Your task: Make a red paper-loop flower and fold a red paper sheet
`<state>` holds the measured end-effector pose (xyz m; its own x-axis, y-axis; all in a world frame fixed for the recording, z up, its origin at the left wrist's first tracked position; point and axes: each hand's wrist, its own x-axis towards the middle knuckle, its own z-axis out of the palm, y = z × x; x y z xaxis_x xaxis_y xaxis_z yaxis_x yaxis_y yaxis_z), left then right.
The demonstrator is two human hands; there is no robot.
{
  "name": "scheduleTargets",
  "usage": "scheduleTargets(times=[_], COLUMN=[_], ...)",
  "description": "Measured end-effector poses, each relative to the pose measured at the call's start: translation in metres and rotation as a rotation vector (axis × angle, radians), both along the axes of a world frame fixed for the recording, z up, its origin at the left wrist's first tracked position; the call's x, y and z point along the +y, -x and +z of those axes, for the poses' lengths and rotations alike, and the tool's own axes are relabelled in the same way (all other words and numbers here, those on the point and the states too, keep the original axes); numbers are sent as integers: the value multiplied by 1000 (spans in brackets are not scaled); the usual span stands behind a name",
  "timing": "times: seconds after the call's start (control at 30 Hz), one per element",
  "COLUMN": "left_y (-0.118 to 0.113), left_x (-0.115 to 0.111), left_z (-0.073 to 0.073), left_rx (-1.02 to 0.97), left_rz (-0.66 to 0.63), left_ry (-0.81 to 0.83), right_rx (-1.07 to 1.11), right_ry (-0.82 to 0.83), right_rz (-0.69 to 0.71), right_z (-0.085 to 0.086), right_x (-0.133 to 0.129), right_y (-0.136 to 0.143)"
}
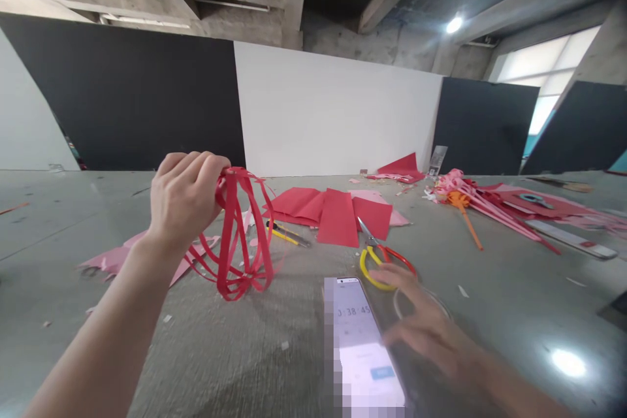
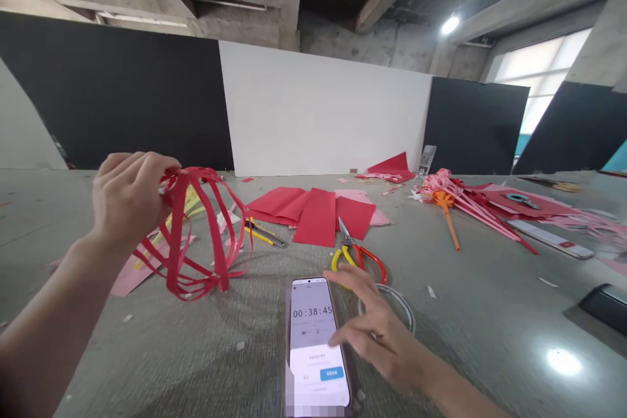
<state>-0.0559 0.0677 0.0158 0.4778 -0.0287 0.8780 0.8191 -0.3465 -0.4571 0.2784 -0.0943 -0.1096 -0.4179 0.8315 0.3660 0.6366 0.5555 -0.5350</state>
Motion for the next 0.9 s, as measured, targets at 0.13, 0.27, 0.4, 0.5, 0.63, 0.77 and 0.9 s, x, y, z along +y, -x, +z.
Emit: scheduleTargets(times=[0.13, 0.27, 0.4, 0.5, 0.63, 0.77, 0.9], left_y=[0, 0, -2, -4, -4, -3, -6], left_x=[0, 1, -1, -4, -4, -2, -5], left_z=[0, 0, 0, 0, 1, 1, 0], left_rx=[-31, -28, -22, -36, -30, -5, -31], left_rz=[-33, 11, -18, -18, -18, 8, 6], left_ry=[24, 16, -5, 40, 46, 5, 5], right_rx=[147, 154, 39, -27, -99, -119, -100], right_ry=[-44, -36, -111, -156, -177, -168, -139], right_rz=[-175, -186, -165, -173, -176, -179, -152], right_z=[-13, -29, -38, -38, -36, -37, -36], right_x=[4, 9, 13, 16, 18, 19, 17], right_y=[-1, 4, 9, 12, 13, 12, 9])
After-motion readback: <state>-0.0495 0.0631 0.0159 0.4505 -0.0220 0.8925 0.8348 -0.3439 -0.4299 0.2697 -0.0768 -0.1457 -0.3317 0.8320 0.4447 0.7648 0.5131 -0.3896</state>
